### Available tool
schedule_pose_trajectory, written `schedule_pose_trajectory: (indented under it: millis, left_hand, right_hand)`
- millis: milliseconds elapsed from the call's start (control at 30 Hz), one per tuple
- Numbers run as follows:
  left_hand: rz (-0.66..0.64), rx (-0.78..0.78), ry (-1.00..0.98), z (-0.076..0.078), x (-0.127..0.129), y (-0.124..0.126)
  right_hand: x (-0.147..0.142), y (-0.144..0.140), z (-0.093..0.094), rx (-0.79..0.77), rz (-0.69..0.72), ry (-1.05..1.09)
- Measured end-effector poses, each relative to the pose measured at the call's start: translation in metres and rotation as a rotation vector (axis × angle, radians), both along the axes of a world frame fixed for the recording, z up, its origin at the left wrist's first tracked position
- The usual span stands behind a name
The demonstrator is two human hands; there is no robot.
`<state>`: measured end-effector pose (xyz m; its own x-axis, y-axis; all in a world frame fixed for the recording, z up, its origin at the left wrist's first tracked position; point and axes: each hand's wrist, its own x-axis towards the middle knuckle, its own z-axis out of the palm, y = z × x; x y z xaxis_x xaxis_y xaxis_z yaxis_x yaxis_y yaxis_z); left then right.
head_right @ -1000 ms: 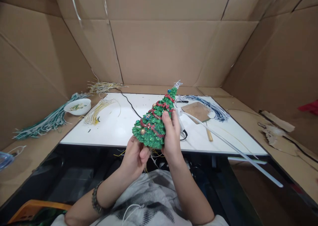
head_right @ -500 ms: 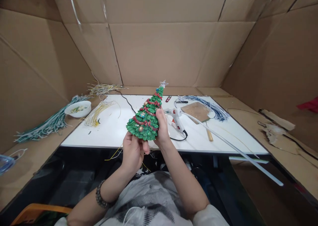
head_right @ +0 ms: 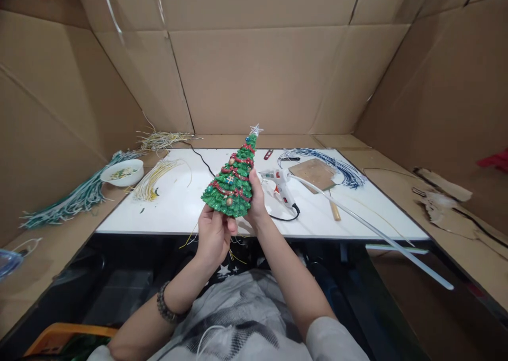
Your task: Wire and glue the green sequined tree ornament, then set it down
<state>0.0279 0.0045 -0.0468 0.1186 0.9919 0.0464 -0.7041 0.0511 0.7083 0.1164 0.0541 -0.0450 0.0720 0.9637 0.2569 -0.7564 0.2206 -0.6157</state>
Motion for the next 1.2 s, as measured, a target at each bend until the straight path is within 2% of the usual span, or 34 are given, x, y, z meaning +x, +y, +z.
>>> schedule_pose_trajectory:
  millis: [233,533,733,1200]
  left_hand:
    - [-0.017,-0.011,0.031,0.0,-0.0005,0.0009]
    - [-0.106,-0.01,0.057,-0.0032,-0.0044,0.0059]
    - [-0.164,-0.012,0.015,-0.0025,-0.0065,0.0048]
    - [-0.137,-0.053,0.015,-0.0051,0.0003,0.0077]
  right_hand:
    - [-0.0002,-0.0004,-0.0028,0.01,0.015,-0.011]
    - [-0.0018,-0.0021,-0.0018,-0.016,-0.088,0.018]
    - [0.0004,-0.003,-0.0008,-0.026,-0.042,0.017]
    - [-0.0037,-0.0022,0.0004,-0.012,-0.116,0.037]
